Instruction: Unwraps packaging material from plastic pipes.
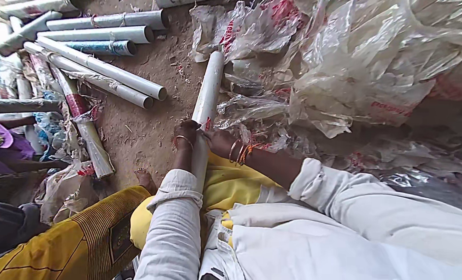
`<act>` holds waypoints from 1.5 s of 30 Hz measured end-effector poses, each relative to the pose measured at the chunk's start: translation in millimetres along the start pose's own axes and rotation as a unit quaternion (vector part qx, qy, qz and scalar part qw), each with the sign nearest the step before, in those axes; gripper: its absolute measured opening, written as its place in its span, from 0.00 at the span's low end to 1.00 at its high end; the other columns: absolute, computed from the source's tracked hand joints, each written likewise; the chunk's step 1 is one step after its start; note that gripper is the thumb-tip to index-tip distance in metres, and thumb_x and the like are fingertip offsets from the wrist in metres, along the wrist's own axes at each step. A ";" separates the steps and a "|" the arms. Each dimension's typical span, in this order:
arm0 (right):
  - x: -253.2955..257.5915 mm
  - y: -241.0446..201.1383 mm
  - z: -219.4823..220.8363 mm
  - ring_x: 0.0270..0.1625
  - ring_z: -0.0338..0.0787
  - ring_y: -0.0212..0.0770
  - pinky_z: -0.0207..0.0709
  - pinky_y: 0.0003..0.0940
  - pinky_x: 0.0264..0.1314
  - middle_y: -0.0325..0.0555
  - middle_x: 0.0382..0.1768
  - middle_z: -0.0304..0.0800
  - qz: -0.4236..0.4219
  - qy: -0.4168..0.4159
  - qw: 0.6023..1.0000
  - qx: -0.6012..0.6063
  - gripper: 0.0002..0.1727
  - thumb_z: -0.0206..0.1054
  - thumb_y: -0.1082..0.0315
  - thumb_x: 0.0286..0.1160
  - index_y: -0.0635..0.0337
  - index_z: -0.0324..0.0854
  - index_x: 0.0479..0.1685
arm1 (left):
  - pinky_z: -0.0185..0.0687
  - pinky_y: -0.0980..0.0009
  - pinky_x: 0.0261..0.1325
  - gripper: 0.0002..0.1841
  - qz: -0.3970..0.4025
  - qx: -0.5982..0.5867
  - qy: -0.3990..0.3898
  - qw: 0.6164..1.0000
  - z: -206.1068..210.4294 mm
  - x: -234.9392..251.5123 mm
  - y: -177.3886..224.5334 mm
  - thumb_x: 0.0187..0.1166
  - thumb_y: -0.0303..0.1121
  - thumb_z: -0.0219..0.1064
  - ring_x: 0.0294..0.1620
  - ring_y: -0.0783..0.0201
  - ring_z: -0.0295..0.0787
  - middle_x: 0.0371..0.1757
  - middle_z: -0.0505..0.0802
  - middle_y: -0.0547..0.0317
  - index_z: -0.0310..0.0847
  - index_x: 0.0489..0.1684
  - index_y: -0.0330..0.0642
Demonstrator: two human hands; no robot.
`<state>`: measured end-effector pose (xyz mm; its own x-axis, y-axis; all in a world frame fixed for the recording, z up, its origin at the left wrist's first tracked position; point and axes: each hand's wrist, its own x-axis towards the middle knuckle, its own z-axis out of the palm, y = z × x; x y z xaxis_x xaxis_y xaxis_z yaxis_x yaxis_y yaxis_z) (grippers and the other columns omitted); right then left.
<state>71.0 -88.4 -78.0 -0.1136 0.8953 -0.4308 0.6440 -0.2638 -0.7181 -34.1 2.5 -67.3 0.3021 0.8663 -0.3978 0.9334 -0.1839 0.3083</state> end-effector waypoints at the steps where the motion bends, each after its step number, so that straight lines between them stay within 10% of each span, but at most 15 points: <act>1: 4.9 -1.4 -2.2 0.74 0.83 0.65 0.73 0.59 0.77 0.69 0.73 0.80 0.014 -0.004 1.000 -0.008 0.26 0.48 0.67 0.92 0.63 0.69 0.86 | 0.64 0.49 0.82 0.14 -0.001 -0.005 0.004 1.000 0.7 -0.6 -0.3 0.85 0.33 0.65 0.74 0.46 0.82 0.64 0.90 0.40 0.89 0.57 0.34; 6: 25.0 22.3 -27.3 0.79 0.77 0.68 0.68 0.61 0.80 0.74 0.75 0.76 0.091 0.006 0.996 -0.024 0.24 0.52 0.69 0.91 0.75 0.70 0.79 | 0.67 0.53 0.80 0.14 -0.037 -0.099 0.064 0.992 1.4 -4.8 1.1 0.83 0.33 0.68 0.70 0.48 0.84 0.61 0.92 0.41 0.89 0.56 0.33; 14: -0.2 -1.5 -15.0 0.74 0.83 0.66 0.71 0.60 0.77 0.70 0.69 0.84 -0.038 -0.016 0.999 -0.003 0.22 0.48 0.68 0.93 0.70 0.77 0.76 | 0.74 0.54 0.71 0.12 -0.052 -0.209 0.098 0.972 6.1 3.2 -7.5 0.80 0.32 0.71 0.59 0.53 0.89 0.54 0.94 0.42 0.90 0.53 0.31; 20: 41.1 10.4 -30.7 0.80 0.76 0.68 0.69 0.63 0.79 0.74 0.75 0.76 0.079 -0.011 0.995 -0.051 0.22 0.55 0.70 0.89 0.77 0.73 0.75 | 0.77 0.56 0.68 0.12 -0.047 -0.253 0.133 0.957 9.7 2.1 -11.6 0.79 0.31 0.72 0.55 0.56 0.89 0.52 0.94 0.43 0.90 0.51 0.31; 26: -0.7 18.7 -26.7 0.72 0.84 0.64 0.73 0.58 0.76 0.68 0.69 0.83 -0.038 0.054 0.997 0.026 0.23 0.50 0.68 0.92 0.64 0.77 0.79 | 0.82 0.80 0.38 0.04 -0.014 -0.523 0.281 0.805 4.4 15.6 -22.5 0.82 0.23 0.66 0.25 0.79 0.80 0.26 0.86 0.65 0.82 0.39 0.28; 31: 11.5 -17.7 -31.2 0.74 0.83 0.64 0.71 0.62 0.75 0.68 0.66 0.85 -0.012 -0.052 0.998 -0.043 0.19 0.53 0.70 0.88 0.72 0.82 0.67 | 0.78 0.81 0.35 0.10 0.003 -0.443 0.286 0.850 3.7 11.9 -25.6 0.83 0.28 0.66 0.24 0.80 0.79 0.25 0.86 0.64 0.84 0.36 0.28; 33: 26.4 -20.3 -36.0 0.75 0.82 0.66 0.72 0.63 0.75 0.70 0.66 0.84 0.021 -0.053 0.995 -0.077 0.17 0.57 0.72 0.85 0.75 0.82 0.62 | 0.79 0.74 0.41 0.12 -0.046 -0.345 0.282 0.894 3.1 10.0 -26.8 0.84 0.34 0.67 0.29 0.72 0.82 0.32 0.88 0.56 0.85 0.42 0.30; 36: 46.7 16.0 -42.9 0.81 0.75 0.68 0.67 0.65 0.79 0.73 0.75 0.77 0.101 -0.062 0.989 -0.089 0.21 0.56 0.71 0.88 0.78 0.75 0.71 | 0.74 0.52 0.72 0.20 -0.131 -0.205 0.210 0.947 -13.3 0.0 -21.3 0.81 0.22 0.63 0.66 0.45 0.83 0.68 0.84 0.35 0.75 0.71 0.32; 40: 34.7 72.6 -32.6 0.79 0.79 0.66 0.67 0.64 0.81 0.68 0.74 0.81 0.090 0.045 0.995 -0.016 0.24 0.49 0.66 0.92 0.64 0.75 0.80 | 0.70 0.50 0.76 0.17 -0.063 -0.093 0.130 0.985 -11.2 -0.6 -17.9 0.78 0.15 0.55 0.68 0.45 0.84 0.61 0.91 0.38 0.87 0.57 0.31; 45: -6.5 69.5 -32.1 0.75 0.82 0.66 0.68 0.65 0.78 0.66 0.71 0.84 0.083 0.069 0.993 0.056 0.23 0.49 0.65 0.95 0.59 0.76 0.82 | 0.65 0.44 0.81 0.17 -0.051 -0.006 -0.014 0.999 -4.2 5.2 6.2 0.85 0.36 0.65 0.77 0.41 0.78 0.68 0.87 0.37 0.85 0.64 0.33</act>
<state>140.7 -101.0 -107.5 0.0958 0.8751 -0.4743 0.5570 -0.4420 -0.7031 -27.6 7.9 -63.9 0.2102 0.8665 -0.4527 0.9574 -0.0887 0.2748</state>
